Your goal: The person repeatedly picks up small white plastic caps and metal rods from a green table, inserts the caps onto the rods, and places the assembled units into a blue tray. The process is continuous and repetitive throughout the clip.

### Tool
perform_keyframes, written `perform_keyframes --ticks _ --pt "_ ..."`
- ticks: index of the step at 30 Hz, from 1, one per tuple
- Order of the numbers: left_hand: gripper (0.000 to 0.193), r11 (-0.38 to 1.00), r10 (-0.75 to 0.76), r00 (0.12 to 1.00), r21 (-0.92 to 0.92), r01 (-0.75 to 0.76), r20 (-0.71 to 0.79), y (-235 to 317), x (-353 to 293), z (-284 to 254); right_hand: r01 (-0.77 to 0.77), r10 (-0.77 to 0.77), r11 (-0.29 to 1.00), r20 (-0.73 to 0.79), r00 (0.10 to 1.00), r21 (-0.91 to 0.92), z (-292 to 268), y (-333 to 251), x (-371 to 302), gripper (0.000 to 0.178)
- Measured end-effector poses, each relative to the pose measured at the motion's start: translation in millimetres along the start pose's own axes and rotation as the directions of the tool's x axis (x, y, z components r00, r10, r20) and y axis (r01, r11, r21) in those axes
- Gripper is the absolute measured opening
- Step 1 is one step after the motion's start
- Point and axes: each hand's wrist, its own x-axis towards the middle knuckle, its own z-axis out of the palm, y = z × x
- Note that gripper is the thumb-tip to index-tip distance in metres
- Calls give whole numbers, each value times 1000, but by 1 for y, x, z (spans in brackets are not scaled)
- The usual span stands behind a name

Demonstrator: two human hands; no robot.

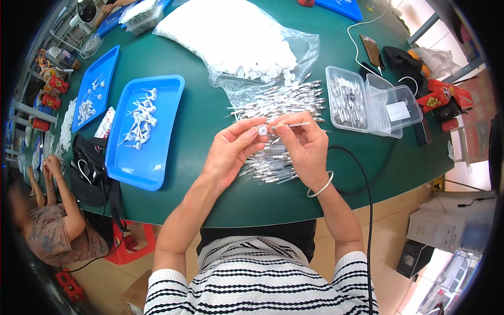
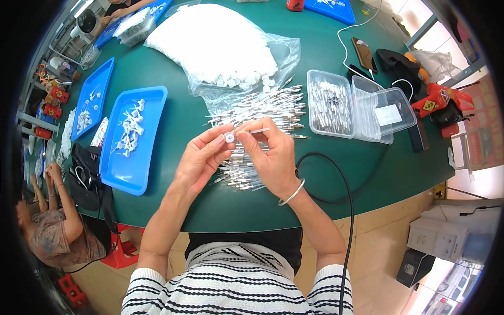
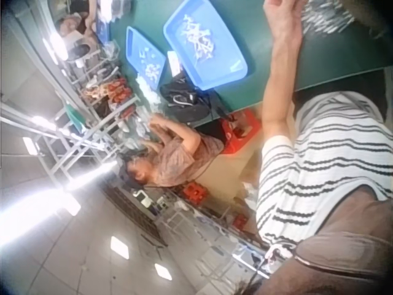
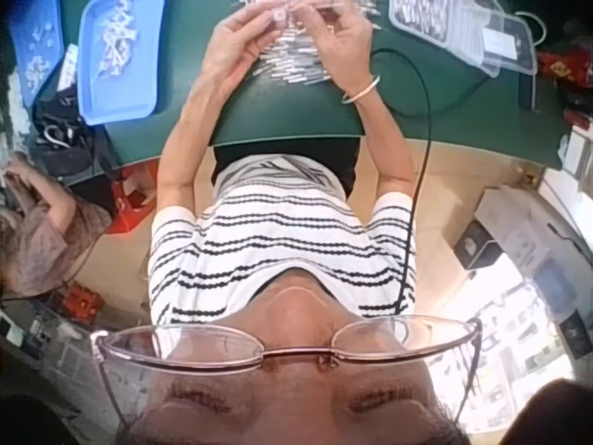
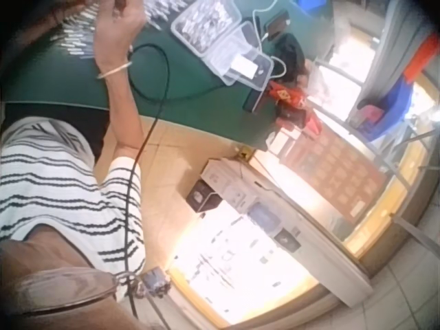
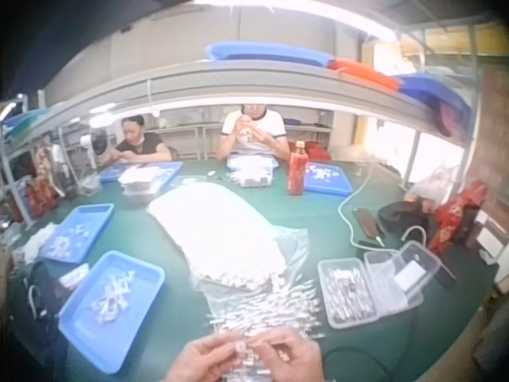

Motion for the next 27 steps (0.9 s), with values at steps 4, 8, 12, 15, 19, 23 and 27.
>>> perform_keyframes --ticks 4,8,12,15,19,23,27 --pt "27 1000 -8 1000 -9 8 17 -1 0 -1 17 -17 999 4 1000 -32 0 0 -1 11" --pt "27 1000 -10 1000 -13 10 12 -1 0 -1 29 -29 998 7 1000 -54 1 0 -1 10" --pt "28 1000 -20 999 -19 20 27 -1 0 -2 33 -32 997 11 999 -64 1 -1 -1 9" --pt "28 1000 -23 999 -19 23 37 -1 0 -1 57 -56 994 22 998 -94 -1 -2 -1 8" --pt "28 1000 -25 999 -14 25 39 0 0 -1 67 -64 992 27 998 -110 0 -3 -1 9" --pt "28 1000 -24 999 8 24 40 0 0 0 73 -70 989 30 997 -125 0 -4 0 9" --pt "28 999 -34 999 14 33 33 0 0 0 59 -55 989 32 998 -134 0 -7 0 8"
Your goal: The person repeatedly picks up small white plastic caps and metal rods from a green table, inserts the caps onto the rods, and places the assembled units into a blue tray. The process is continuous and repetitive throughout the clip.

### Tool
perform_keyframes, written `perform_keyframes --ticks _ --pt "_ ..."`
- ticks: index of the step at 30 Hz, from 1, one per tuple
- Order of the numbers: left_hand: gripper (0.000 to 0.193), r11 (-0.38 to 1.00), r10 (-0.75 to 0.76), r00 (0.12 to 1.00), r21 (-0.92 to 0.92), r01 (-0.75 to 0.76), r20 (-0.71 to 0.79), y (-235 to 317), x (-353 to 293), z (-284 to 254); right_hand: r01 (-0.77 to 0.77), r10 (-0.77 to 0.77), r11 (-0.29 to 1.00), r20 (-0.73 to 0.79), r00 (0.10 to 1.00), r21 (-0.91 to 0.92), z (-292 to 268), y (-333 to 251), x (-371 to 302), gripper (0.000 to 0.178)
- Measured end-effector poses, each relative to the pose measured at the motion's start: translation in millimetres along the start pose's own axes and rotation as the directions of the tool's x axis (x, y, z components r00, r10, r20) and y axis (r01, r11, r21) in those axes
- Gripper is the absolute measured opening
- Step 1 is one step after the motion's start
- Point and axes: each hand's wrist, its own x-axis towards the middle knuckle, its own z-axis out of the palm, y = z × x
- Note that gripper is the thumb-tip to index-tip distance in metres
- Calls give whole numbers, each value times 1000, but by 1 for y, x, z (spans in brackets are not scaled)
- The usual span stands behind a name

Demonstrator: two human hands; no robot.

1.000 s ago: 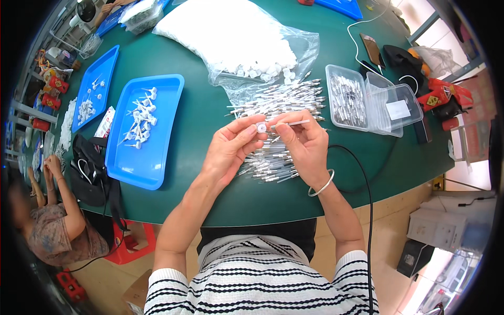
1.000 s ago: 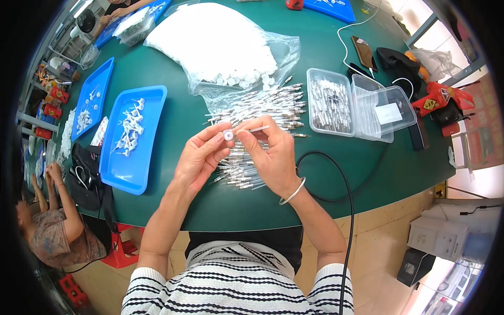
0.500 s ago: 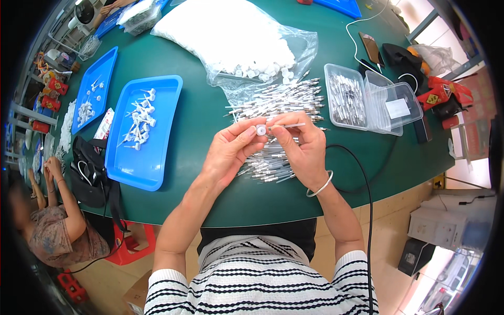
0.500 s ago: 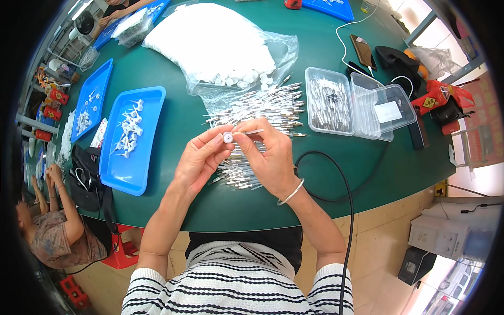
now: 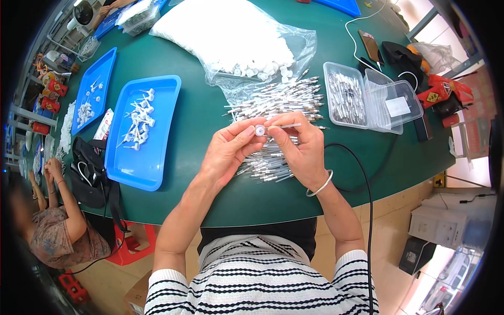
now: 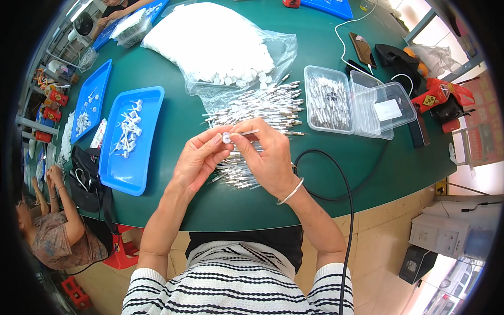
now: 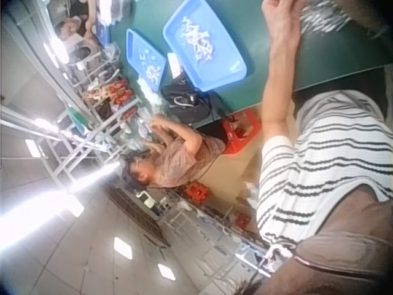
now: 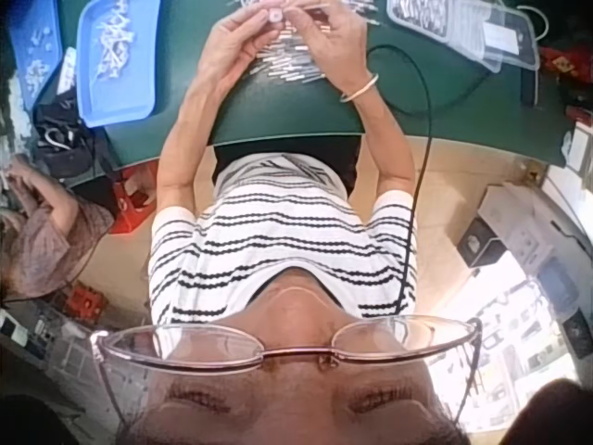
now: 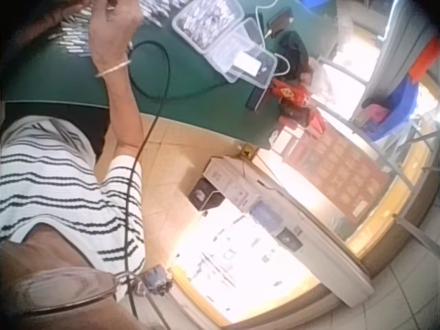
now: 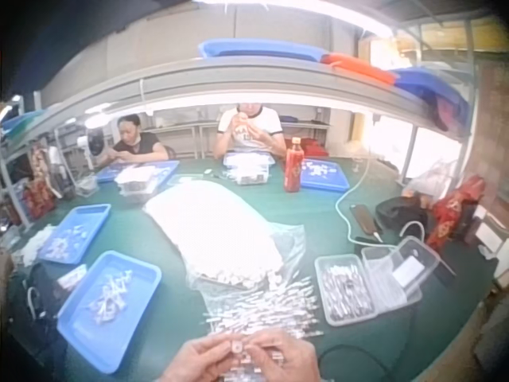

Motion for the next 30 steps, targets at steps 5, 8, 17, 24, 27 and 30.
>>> perform_keyframes --ticks 5,8,17,24,27,30 --pt "30 1000 -3 1000 1 3 -10 0 0 0 29 -29 1000 -18 999 4 2 0 0 8" --pt "28 1000 -17 1000 1 17 21 1 0 -1 22 -22 1000 -17 1000 5 2 -2 -1 8" --pt "30 1000 -3 1000 23 3 16 0 0 -1 40 -39 996 20 999 -74 -2 -4 0 9" --pt "28 999 -12 999 38 11 31 1 0 -1 24 -22 999 45 999 -46 -5 -5 1 7" --pt "28 999 -14 999 38 12 36 1 0 -1 24 -22 999 55 998 -40 -6 -7 1 7" --pt "28 999 -11 999 42 9 35 0 0 -2 -9 13 999 100 995 -42 -9 -8 1 11"
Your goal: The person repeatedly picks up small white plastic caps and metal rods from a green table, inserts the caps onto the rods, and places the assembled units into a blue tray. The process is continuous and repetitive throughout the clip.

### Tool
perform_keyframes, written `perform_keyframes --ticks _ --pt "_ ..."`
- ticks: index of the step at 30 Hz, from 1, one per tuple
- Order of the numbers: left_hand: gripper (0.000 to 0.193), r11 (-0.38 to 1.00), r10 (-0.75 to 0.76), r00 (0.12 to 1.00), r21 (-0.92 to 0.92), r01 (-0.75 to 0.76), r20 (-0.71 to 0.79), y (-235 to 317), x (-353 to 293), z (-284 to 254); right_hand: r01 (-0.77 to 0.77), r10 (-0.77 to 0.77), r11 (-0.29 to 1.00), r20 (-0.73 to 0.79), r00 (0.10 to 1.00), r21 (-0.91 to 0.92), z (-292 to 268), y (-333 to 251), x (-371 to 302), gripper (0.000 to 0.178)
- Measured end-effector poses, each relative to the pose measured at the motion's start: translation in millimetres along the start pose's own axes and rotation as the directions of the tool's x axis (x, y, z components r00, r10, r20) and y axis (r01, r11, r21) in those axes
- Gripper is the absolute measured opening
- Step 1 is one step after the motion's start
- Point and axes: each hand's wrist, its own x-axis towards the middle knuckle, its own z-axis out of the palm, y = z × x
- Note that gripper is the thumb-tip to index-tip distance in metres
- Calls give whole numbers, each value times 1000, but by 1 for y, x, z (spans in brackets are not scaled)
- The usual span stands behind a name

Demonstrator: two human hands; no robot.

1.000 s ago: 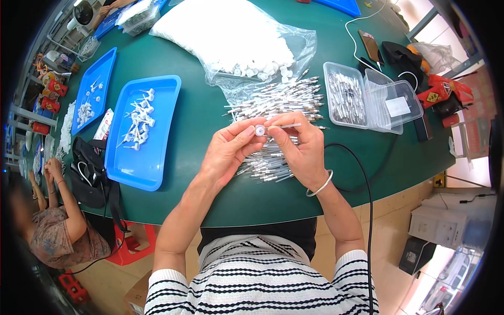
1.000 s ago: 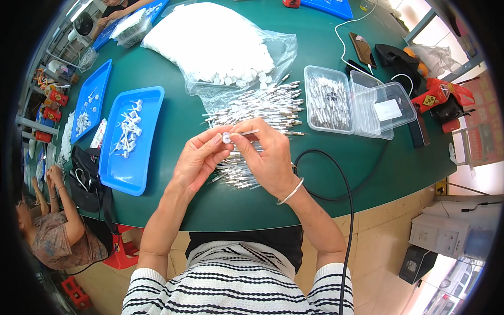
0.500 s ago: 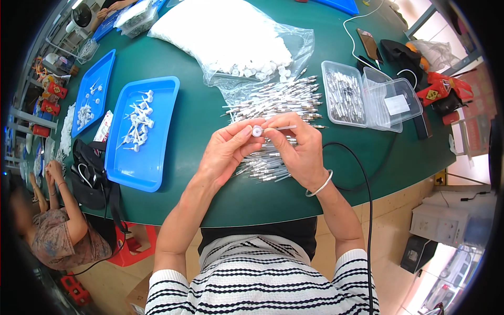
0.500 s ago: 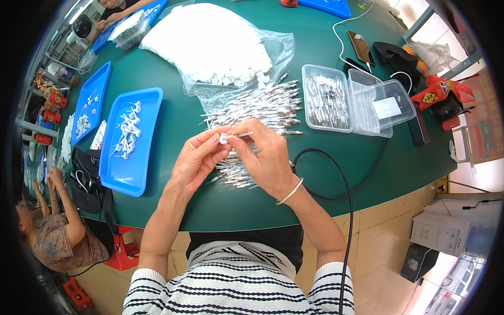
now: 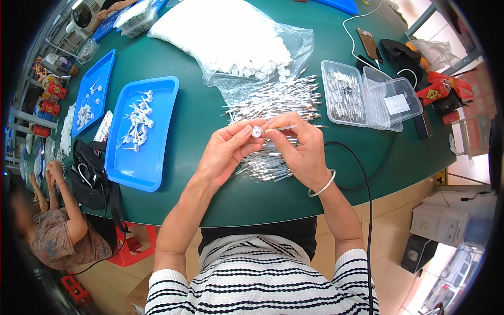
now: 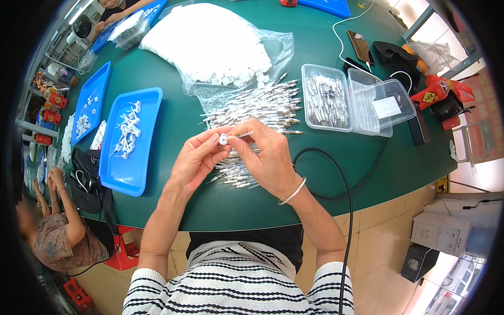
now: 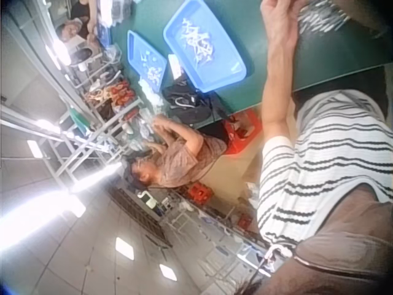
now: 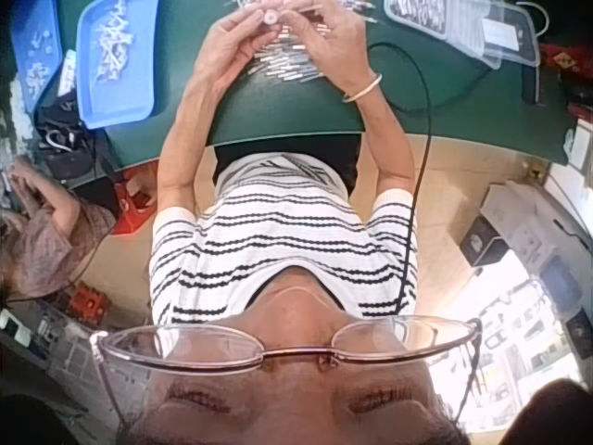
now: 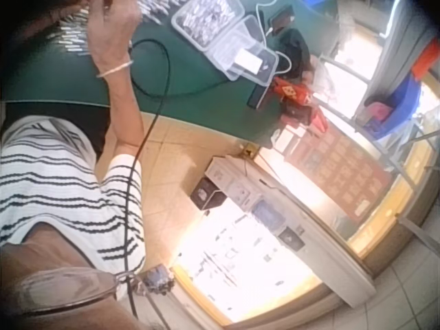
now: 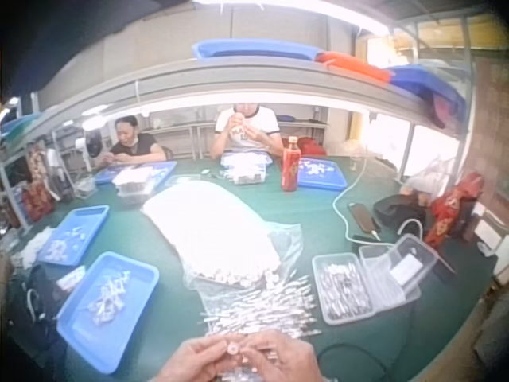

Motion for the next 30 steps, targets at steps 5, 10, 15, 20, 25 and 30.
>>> perform_keyframes --ticks 5,10,15,20,25,30 --pt "29 999 32 999 32 -32 -12 -2 0 1 40 -41 997 -16 999 -65 1 2 0 9" --pt "28 993 84 996 86 -82 -15 -4 1 0 108 -115 983 -38 993 -150 3 5 -1 10" --pt "27 989 107 994 109 -104 -21 -5 1 -1 201 -213 951 -27 977 -236 4 6 0 12" --pt "27 988 108 994 117 -103 -34 -6 1 1 186 -198 958 -38 979 -218 6 6 -1 11" --pt "27 996 67 998 53 -66 -20 -5 1 0 171 -186 969 -68 980 -181 7 9 -2 11" --pt "28 1000 28 999 7 -28 -17 -4 0 1 135 -147 978 -68 987 -158 7 7 -2 10"
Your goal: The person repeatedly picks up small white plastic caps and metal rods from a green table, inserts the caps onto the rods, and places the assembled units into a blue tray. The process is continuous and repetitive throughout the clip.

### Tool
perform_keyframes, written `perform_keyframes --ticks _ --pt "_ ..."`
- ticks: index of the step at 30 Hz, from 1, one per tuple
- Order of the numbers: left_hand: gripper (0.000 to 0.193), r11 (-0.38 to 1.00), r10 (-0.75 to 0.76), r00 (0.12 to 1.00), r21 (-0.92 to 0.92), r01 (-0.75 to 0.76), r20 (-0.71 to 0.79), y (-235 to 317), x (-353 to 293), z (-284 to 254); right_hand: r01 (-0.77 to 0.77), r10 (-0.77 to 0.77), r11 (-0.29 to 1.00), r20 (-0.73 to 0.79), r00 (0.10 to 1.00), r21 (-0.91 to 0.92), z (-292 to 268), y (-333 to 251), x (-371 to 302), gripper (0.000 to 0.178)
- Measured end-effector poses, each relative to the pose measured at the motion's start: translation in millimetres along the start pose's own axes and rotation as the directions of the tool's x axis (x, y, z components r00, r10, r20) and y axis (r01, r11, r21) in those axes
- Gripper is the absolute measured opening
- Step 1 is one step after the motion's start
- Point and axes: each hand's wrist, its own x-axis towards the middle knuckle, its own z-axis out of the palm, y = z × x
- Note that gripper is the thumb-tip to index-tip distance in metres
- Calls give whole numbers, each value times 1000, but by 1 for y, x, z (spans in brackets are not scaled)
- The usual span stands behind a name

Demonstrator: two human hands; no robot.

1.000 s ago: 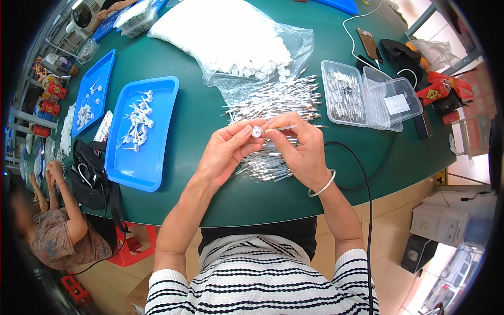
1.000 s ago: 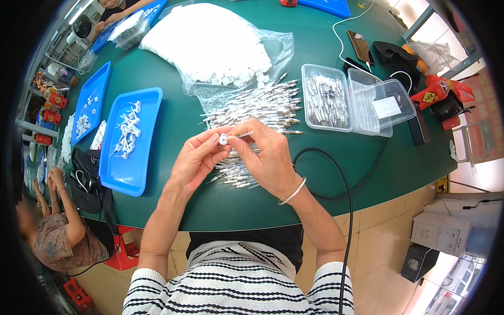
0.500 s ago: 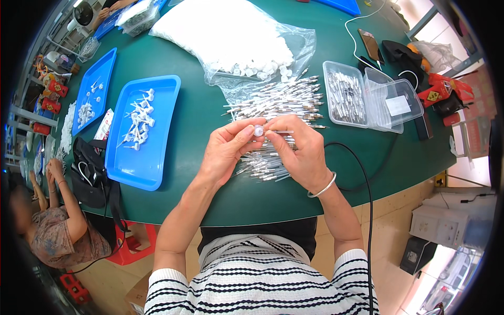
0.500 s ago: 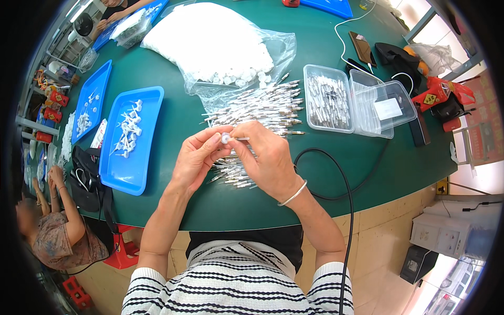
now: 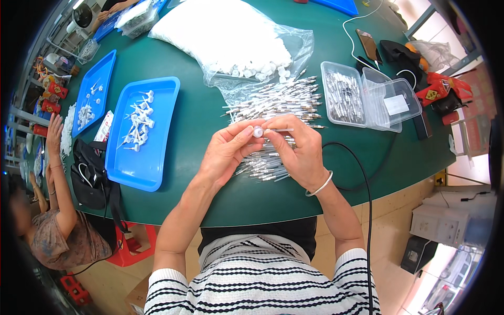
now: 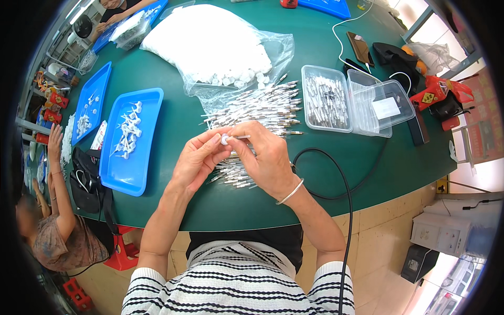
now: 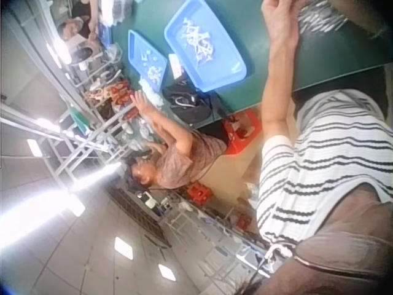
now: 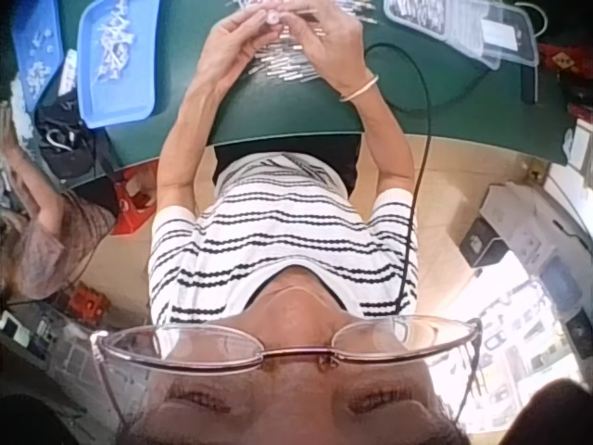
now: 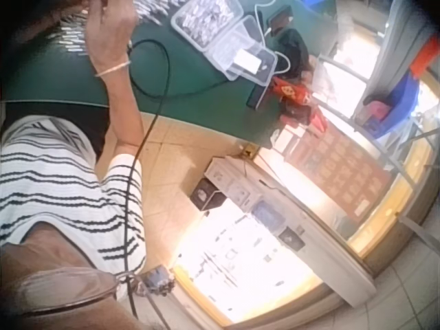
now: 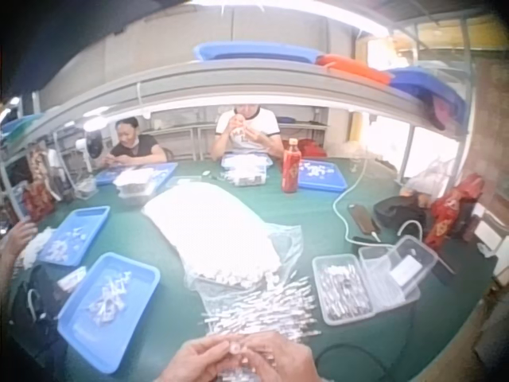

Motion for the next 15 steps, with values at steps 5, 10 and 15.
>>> perform_keyframes --ticks 5,10,15 --pt "28 1000 -21 1000 -15 21 11 0 0 0 -48 47 996 9 999 71 -1 -1 0 10" --pt "28 1000 -19 1000 -5 19 2 1 0 0 -72 72 993 9 997 90 -1 -2 0 9" --pt "29 1000 -22 1000 -10 22 -2 1 0 0 -82 81 993 9 997 82 -2 -2 0 9"
